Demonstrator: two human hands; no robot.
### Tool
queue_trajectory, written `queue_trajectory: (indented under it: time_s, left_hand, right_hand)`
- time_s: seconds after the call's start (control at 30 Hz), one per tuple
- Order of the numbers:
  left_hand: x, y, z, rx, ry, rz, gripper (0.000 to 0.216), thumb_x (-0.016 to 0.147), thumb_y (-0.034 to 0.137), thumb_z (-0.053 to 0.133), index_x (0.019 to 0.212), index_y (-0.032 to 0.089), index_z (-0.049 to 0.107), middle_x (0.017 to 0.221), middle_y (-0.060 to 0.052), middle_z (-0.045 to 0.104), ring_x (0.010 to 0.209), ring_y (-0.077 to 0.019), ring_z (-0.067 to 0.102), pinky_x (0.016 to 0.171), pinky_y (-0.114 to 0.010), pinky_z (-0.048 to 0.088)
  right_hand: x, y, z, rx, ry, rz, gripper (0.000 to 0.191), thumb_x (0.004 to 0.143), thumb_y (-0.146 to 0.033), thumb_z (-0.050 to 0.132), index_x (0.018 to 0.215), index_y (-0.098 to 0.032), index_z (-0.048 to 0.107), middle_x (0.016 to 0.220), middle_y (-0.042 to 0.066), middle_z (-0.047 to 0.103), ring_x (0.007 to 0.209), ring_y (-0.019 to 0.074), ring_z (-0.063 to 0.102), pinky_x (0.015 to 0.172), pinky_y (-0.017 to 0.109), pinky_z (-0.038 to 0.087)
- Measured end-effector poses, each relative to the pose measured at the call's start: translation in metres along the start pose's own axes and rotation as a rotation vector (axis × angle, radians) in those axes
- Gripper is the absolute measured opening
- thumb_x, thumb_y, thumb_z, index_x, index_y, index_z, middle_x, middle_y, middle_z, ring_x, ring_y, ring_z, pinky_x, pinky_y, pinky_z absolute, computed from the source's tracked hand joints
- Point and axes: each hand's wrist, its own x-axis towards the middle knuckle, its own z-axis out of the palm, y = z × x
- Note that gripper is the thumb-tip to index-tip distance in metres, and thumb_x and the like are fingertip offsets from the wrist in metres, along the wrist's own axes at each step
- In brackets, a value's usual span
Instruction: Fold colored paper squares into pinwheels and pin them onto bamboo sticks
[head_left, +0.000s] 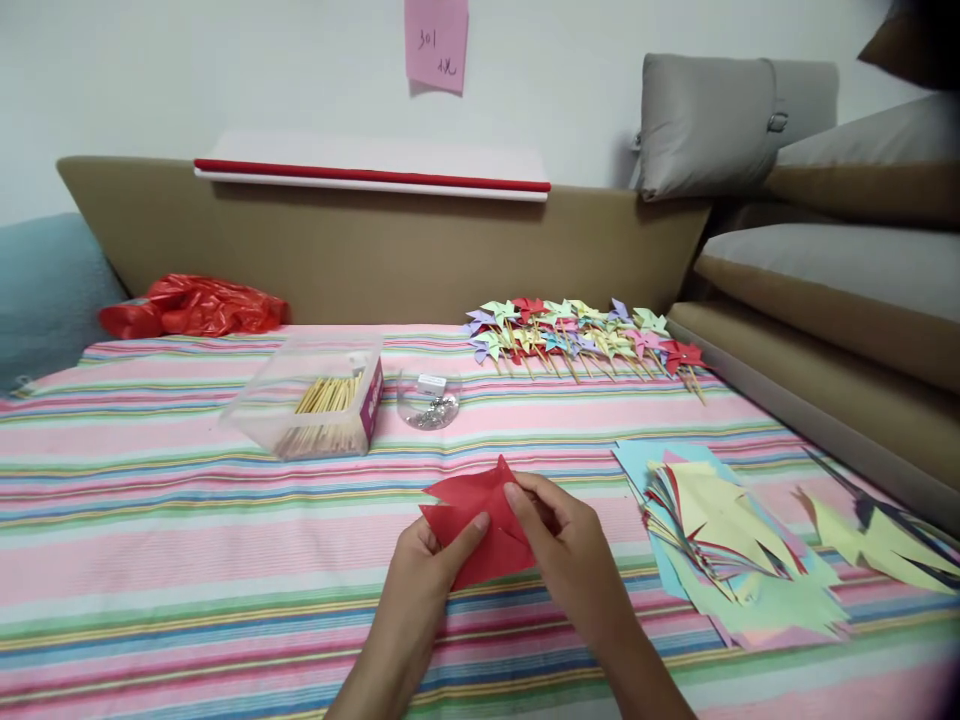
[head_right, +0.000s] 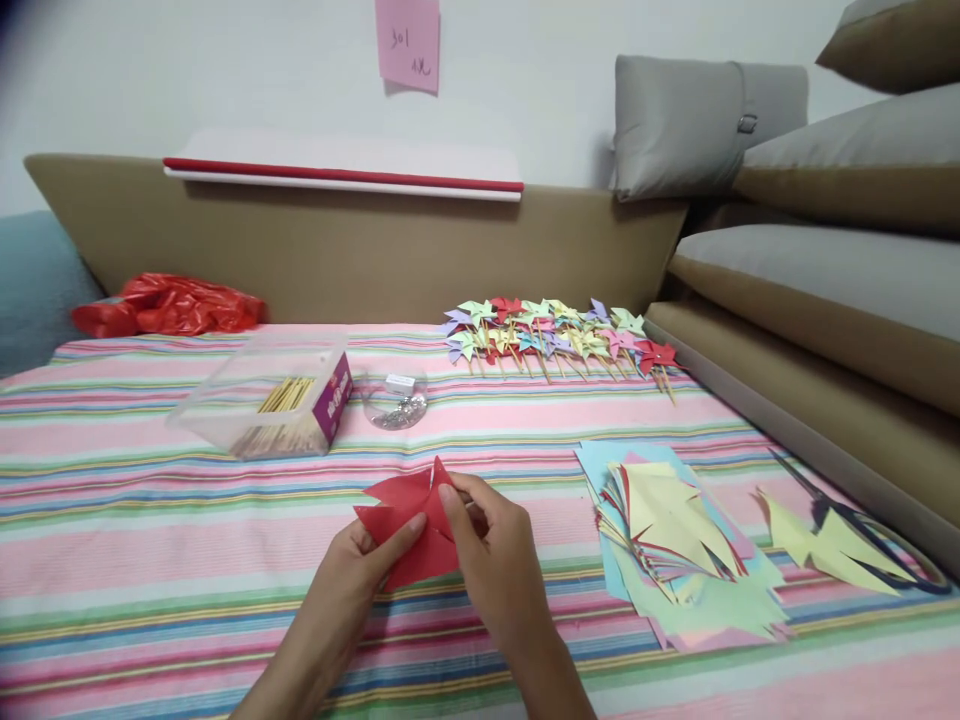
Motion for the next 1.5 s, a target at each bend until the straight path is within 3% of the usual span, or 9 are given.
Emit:
queue_trajectory:
  time_s: [0.23, 0.5, 0.83, 0.93, 1.03, 1.13, 1.27, 1.37, 1.5]
  left_hand:
    - [-0.01, 0.007, -0.005, 0.045, 0.086, 0.069, 0.035, 0.083, 0.043, 0.075, 0.104, 0.015, 0.077, 0.094, -0.008, 0.08, 0.083, -0.0211, 0.072, 0.076, -0.027, 0.054]
    - [-0.011, 0.018, -0.007, 0.024, 0.029, 0.094, 0.041, 0.086, 0.038, 0.073, 0.123, 0.019, 0.071, 0.106, -0.008, 0.079, 0.092, -0.0236, 0.073, 0.078, -0.03, 0.056]
    - [-0.014, 0.014, 0.001, 0.016, 0.043, 0.168, 0.04, 0.082, 0.033, 0.078, 0.119, 0.019, 0.071, 0.11, -0.008, 0.078, 0.098, -0.0257, 0.073, 0.085, -0.032, 0.056]
    - [-0.014, 0.011, 0.003, -0.036, 0.1, 0.213, 0.044, 0.084, 0.034, 0.076, 0.124, 0.02, 0.068, 0.113, -0.008, 0.077, 0.102, -0.0252, 0.072, 0.087, -0.032, 0.056]
    - [-0.015, 0.011, 0.003, -0.094, 0.135, 0.229, 0.049, 0.085, 0.035, 0.075, 0.13, 0.02, 0.064, 0.116, -0.008, 0.076, 0.106, -0.0246, 0.07, 0.09, -0.032, 0.055]
    - [-0.015, 0.012, 0.002, -0.137, 0.127, 0.216, 0.054, 0.085, 0.035, 0.075, 0.135, 0.021, 0.06, 0.119, -0.009, 0.075, 0.108, -0.0251, 0.069, 0.092, -0.033, 0.055]
    - [-0.015, 0.012, 0.003, -0.155, 0.102, 0.179, 0.049, 0.085, 0.035, 0.074, 0.132, 0.021, 0.063, 0.119, -0.009, 0.074, 0.107, -0.0245, 0.07, 0.09, -0.033, 0.056]
    - [-0.014, 0.012, 0.004, -0.172, 0.096, 0.163, 0.041, 0.085, 0.035, 0.075, 0.123, 0.02, 0.069, 0.115, -0.008, 0.075, 0.101, -0.0223, 0.071, 0.089, -0.032, 0.057]
    - [-0.015, 0.012, 0.005, -0.186, 0.103, 0.162, 0.028, 0.084, 0.031, 0.076, 0.109, 0.018, 0.074, 0.104, -0.006, 0.078, 0.093, -0.0202, 0.073, 0.092, -0.033, 0.057]
  right_hand:
    - [-0.001, 0.011, 0.008, 0.281, -0.044, 0.031, 0.039, 0.088, -0.042, 0.068, 0.122, -0.024, 0.062, 0.098, 0.004, 0.075, 0.088, 0.0189, 0.071, 0.079, 0.03, 0.057]
    - [-0.005, 0.009, 0.013, 0.295, 0.129, 0.013, 0.042, 0.085, -0.041, 0.072, 0.12, -0.025, 0.059, 0.09, 0.002, 0.074, 0.082, 0.0181, 0.071, 0.074, 0.029, 0.057]
    - [-0.014, 0.005, 0.007, 0.138, 0.166, -0.1, 0.041, 0.092, -0.039, 0.064, 0.13, -0.027, 0.052, 0.09, 0.001, 0.069, 0.077, 0.0166, 0.068, 0.072, 0.031, 0.057]
    - [-0.015, 0.004, 0.002, -0.077, 0.16, -0.283, 0.05, 0.091, -0.039, 0.067, 0.136, -0.031, 0.049, 0.123, 0.008, 0.063, 0.107, 0.0231, 0.065, 0.093, 0.042, 0.054]
    - [-0.017, 0.009, 0.0, -0.421, 0.07, -0.554, 0.052, 0.085, -0.035, 0.075, 0.133, -0.035, 0.056, 0.149, 0.01, 0.039, 0.136, 0.0317, 0.044, 0.109, 0.053, 0.043]
    - [-0.016, 0.015, 0.003, -0.578, 0.052, -0.673, 0.037, 0.089, -0.026, 0.07, 0.125, -0.033, 0.063, 0.154, 0.009, 0.031, 0.139, 0.0319, 0.039, 0.109, 0.054, 0.042]
    - [-0.014, 0.015, 0.008, -0.561, 0.098, -0.732, 0.02, 0.09, -0.02, 0.068, 0.107, -0.03, 0.072, 0.149, 0.008, 0.038, 0.135, 0.0304, 0.043, 0.107, 0.053, 0.044]
    - [-0.014, 0.01, 0.008, -0.479, 0.114, -0.694, 0.015, 0.091, -0.021, 0.067, 0.1, -0.031, 0.074, 0.145, 0.007, 0.044, 0.133, 0.0298, 0.046, 0.105, 0.053, 0.046]
    - [-0.015, 0.006, 0.008, -0.297, 0.129, -0.471, 0.01, 0.092, -0.029, 0.065, 0.094, -0.031, 0.075, 0.141, 0.006, 0.049, 0.131, 0.029, 0.049, 0.104, 0.052, 0.046]
